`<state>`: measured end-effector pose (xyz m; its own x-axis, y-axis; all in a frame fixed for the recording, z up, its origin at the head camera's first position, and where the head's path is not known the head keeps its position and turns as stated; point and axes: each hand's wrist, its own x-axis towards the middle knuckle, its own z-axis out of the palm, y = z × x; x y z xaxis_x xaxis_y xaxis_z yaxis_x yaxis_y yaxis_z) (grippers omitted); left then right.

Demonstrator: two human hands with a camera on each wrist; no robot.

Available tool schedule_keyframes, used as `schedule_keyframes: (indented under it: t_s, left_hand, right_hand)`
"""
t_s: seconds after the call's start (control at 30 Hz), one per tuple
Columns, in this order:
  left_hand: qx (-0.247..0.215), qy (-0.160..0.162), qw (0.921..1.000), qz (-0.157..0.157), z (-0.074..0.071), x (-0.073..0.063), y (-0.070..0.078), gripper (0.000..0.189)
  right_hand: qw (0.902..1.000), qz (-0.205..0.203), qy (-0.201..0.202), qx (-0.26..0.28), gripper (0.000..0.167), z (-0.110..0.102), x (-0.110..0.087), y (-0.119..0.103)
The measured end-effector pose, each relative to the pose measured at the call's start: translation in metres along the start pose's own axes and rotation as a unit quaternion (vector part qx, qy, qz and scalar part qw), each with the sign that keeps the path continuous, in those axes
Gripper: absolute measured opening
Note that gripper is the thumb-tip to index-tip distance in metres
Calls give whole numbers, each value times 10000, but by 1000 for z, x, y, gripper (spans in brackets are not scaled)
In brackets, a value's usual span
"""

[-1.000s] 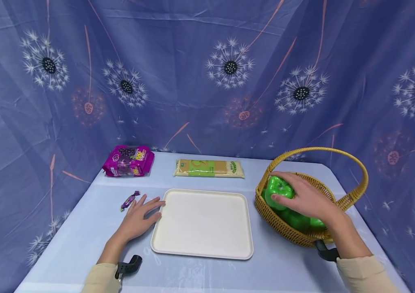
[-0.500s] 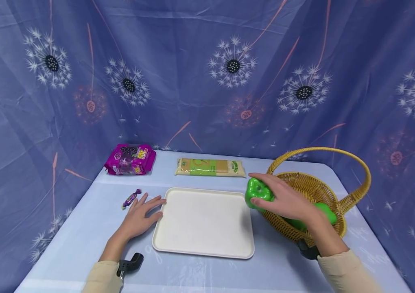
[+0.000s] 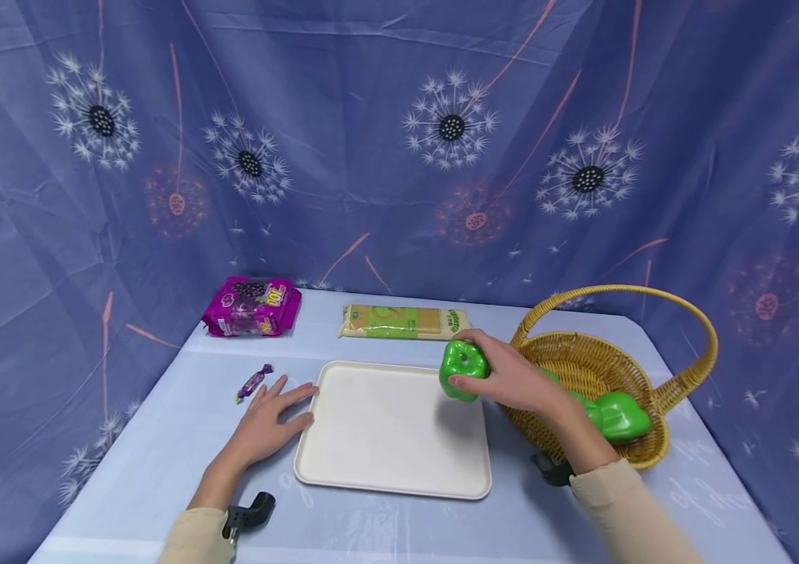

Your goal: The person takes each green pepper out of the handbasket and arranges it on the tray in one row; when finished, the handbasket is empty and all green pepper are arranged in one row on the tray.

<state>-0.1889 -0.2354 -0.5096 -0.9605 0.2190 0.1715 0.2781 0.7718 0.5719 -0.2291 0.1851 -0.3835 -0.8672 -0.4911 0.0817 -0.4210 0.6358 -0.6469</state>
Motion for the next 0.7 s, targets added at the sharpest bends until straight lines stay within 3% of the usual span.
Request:
schedule_keyframes:
  t_s: [0.23,0.7]
  left_hand:
    - [26,89,9999,-51,-1,-5,-1,47]
    - [-45,-81,9999,-117,-1,-7,-1,46]
  right_hand:
    - [9998,-97,-100,125,69,16,20,1]
    - [9994,-183,-198,237,70,45,52,0]
